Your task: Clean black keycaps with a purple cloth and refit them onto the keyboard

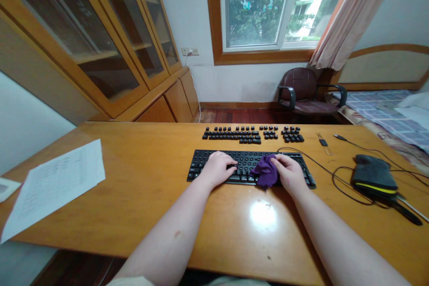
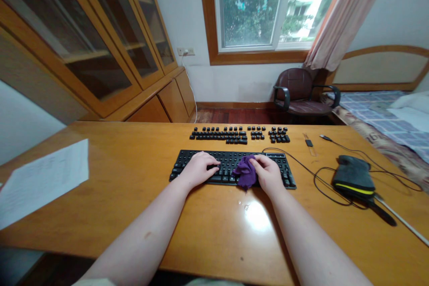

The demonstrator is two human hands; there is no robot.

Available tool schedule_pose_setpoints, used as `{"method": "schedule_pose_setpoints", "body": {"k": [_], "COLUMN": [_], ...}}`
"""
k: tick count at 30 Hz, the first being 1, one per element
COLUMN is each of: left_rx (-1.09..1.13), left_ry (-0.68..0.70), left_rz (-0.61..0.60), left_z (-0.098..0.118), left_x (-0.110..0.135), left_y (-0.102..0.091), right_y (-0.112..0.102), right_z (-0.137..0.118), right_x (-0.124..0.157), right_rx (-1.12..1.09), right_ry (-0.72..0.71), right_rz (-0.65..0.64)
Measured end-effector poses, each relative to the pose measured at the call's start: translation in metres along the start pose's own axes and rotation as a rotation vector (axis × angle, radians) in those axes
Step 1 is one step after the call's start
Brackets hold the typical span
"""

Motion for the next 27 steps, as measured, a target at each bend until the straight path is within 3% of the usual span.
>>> {"method": "schedule_pose_setpoints", "body": {"k": [27], "left_rx": [-0.006], "left_ry": [-0.005], "left_rz": [-0.006], "left_z": [0.0056], "left_x": [0.0003], "left_y": [-0.0017], "right_y": [0.0003], "right_z": [0.0006], "right_x": [-0.0002], "right_rx": [0.014], "right_ry": [0.014], "right_rz": [0.004]}}
Point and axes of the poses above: each hand's wrist, its own x-axis away from the middle knuckle, its own y-axis out of the palm, z = x × y, the point moved 2 cm from there along -x, towards the middle knuckle, and after that the axes turned 15 degrees about z, right-handed, at the moved point
